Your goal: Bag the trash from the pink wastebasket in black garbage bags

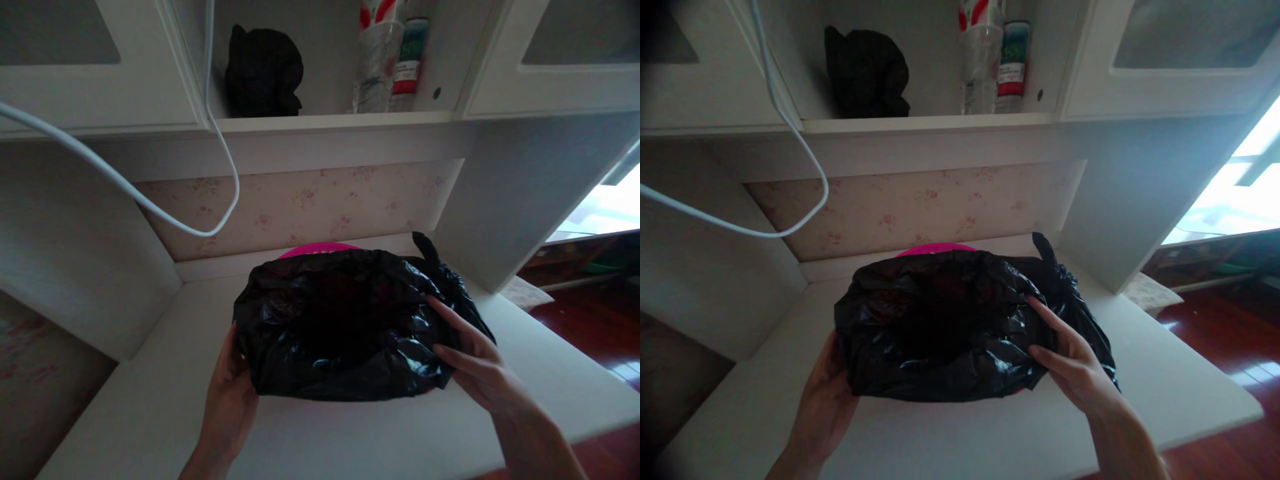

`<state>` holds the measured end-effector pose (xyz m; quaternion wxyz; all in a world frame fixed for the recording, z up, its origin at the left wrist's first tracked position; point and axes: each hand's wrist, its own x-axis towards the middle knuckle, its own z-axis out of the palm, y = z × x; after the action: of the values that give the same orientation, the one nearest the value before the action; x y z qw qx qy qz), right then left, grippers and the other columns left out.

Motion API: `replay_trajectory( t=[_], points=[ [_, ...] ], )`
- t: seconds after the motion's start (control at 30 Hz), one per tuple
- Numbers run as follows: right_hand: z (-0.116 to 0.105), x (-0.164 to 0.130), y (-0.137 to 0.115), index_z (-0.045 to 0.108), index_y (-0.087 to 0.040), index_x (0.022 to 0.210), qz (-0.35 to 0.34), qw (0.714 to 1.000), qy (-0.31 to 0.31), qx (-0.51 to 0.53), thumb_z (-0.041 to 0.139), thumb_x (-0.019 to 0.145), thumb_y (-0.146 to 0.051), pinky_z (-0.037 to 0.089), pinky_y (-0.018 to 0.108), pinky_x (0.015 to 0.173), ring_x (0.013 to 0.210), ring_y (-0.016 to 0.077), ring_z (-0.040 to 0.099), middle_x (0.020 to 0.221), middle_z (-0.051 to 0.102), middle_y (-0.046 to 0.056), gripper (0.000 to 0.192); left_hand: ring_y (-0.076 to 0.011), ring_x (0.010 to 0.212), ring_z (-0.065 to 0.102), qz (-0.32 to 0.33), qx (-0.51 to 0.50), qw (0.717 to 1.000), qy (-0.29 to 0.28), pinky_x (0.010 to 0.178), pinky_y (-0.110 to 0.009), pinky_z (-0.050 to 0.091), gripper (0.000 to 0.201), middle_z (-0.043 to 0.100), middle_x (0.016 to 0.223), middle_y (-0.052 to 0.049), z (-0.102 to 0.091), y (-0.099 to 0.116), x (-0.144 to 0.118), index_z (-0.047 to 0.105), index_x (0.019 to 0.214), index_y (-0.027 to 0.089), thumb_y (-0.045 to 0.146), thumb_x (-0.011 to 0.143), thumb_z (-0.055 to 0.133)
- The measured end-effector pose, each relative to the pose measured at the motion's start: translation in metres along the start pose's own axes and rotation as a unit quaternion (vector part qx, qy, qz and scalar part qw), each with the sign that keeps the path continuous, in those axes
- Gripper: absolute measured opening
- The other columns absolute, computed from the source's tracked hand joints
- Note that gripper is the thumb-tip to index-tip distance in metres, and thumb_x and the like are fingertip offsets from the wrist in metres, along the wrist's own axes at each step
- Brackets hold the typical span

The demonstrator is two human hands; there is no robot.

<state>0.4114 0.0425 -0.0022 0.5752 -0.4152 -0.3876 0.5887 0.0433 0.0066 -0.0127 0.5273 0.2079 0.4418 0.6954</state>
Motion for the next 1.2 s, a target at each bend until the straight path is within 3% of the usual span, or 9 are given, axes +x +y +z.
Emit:
replay_trajectory(
  t=[0.07, 0.17, 0.3, 0.43, 0.57, 0.77, 0.97, 1.07, 1.2],
  points=[
    [-0.003, 0.004, 0.002, 0.064, -0.039, 0.142, -0.002, 1.000, -0.009, -0.023, 0.093, 0.071, -0.029, 0.063, 0.032, 0.089, 0.120, 0.0254, 0.071, 0.147, 0.065, 0.004, 0.077, -0.0221, 0.112, 0.068, 0.001, 0.017, 1.000, -0.011, 0.085, -0.027, 0.060, 0.079, 0.071, 0.134, 0.001, -0.001, -0.003, 0.004, 0.069, 0.130, 0.041, 0.025, 0.058, 0.098],
    [-0.005, 0.014, 0.003, 0.065, -0.038, 0.139, 0.011, 0.998, -0.003, -0.065, 0.094, 0.071, -0.030, 0.061, 0.029, 0.089, 0.114, 0.0225, 0.071, 0.135, 0.072, 0.002, 0.074, -0.0208, 0.104, 0.069, -0.007, 0.055, 0.998, -0.030, 0.082, -0.027, 0.059, 0.075, 0.073, 0.127, -0.001, -0.003, 0.000, 0.014, 0.070, 0.130, 0.034, 0.015, 0.060, 0.092],
    [-0.001, 0.027, -0.008, 0.074, -0.037, 0.109, -0.049, 0.998, 0.039, -0.024, 0.090, 0.070, -0.028, 0.058, 0.024, 0.076, 0.100, 0.0181, 0.071, 0.120, 0.075, -0.002, 0.043, -0.0171, 0.089, 0.068, -0.013, 0.051, 0.999, -0.010, 0.072, -0.026, 0.056, 0.060, 0.075, 0.120, 0.000, -0.006, 0.024, 0.032, 0.078, 0.110, 0.028, 0.006, 0.054, 0.080],
    [0.016, 0.044, -0.037, 0.070, -0.037, 0.098, -0.139, 0.986, 0.096, 0.012, 0.078, 0.081, -0.039, 0.058, 0.028, 0.079, 0.126, 0.0233, 0.064, 0.139, 0.067, -0.005, 0.018, -0.0202, 0.111, 0.066, 0.106, 0.034, 0.993, 0.041, 0.088, -0.030, 0.054, 0.023, 0.073, 0.119, 0.003, 0.005, 0.062, 0.055, 0.075, 0.086, 0.027, 0.018, 0.065, 0.077],
    [0.040, 0.074, -0.060, 0.072, -0.037, 0.119, -0.066, 0.989, 0.102, -0.081, 0.075, 0.085, -0.059, 0.060, 0.028, 0.077, 0.120, 0.0248, 0.069, 0.136, 0.071, 0.000, 0.040, -0.0248, 0.128, 0.060, 0.199, 0.192, 0.961, -0.022, 0.099, -0.034, 0.050, 0.026, 0.070, 0.130, -0.001, 0.038, 0.085, 0.081, 0.075, 0.100, 0.029, 0.048, 0.083, 0.076],
    [0.057, 0.108, -0.057, 0.079, -0.029, 0.113, -0.017, 0.979, 0.005, -0.202, 0.087, 0.075, -0.052, 0.064, 0.035, 0.078, 0.088, 0.0255, 0.077, 0.107, 0.082, 0.004, 0.045, -0.0318, 0.110, 0.069, 0.137, 0.366, 0.917, -0.083, 0.100, -0.040, 0.049, 0.050, 0.079, 0.116, -0.009, 0.067, 0.074, 0.108, 0.082, 0.108, 0.024, 0.056, 0.070, 0.087],
    [0.059, 0.116, -0.048, 0.083, -0.024, 0.098, -0.062, 0.963, 0.001, -0.261, 0.086, 0.072, -0.054, 0.060, 0.038, 0.084, 0.092, 0.0274, 0.074, 0.097, 0.082, 0.005, 0.039, -0.0296, 0.095, 0.071, 0.143, 0.362, 0.920, -0.044, 0.082, -0.034, 0.051, 0.049, 0.080, 0.097, -0.007, 0.046, 0.069, 0.097, 0.080, 0.098, 0.022, 0.064, 0.071, 0.081],
    [0.062, 0.121, -0.046, 0.082, -0.024, 0.102, -0.052, 0.964, -0.036, -0.257, 0.085, 0.076, -0.052, 0.057, 0.037, 0.094, 0.101, 0.0269, 0.073, 0.103, 0.081, 0.004, 0.038, -0.0272, 0.087, 0.072, 0.088, 0.360, 0.926, -0.070, 0.073, -0.032, 0.052, 0.054, 0.080, 0.096, -0.006, 0.039, 0.080, 0.090, 0.078, 0.107, 0.021, 0.060, 0.070, 0.085],
    [0.070, 0.131, -0.037, 0.080, -0.022, 0.097, -0.025, 0.972, -0.093, -0.214, 0.078, 0.077, -0.068, 0.061, 0.039, 0.078, 0.085, 0.0274, 0.075, 0.088, 0.080, 0.006, 0.050, -0.0260, 0.090, 0.074, -0.012, 0.309, 0.946, -0.093, 0.075, -0.032, 0.055, 0.048, 0.081, 0.101, -0.005, 0.039, 0.084, 0.087, 0.077, 0.111, 0.023, 0.049, 0.072, 0.086]
  ],
)
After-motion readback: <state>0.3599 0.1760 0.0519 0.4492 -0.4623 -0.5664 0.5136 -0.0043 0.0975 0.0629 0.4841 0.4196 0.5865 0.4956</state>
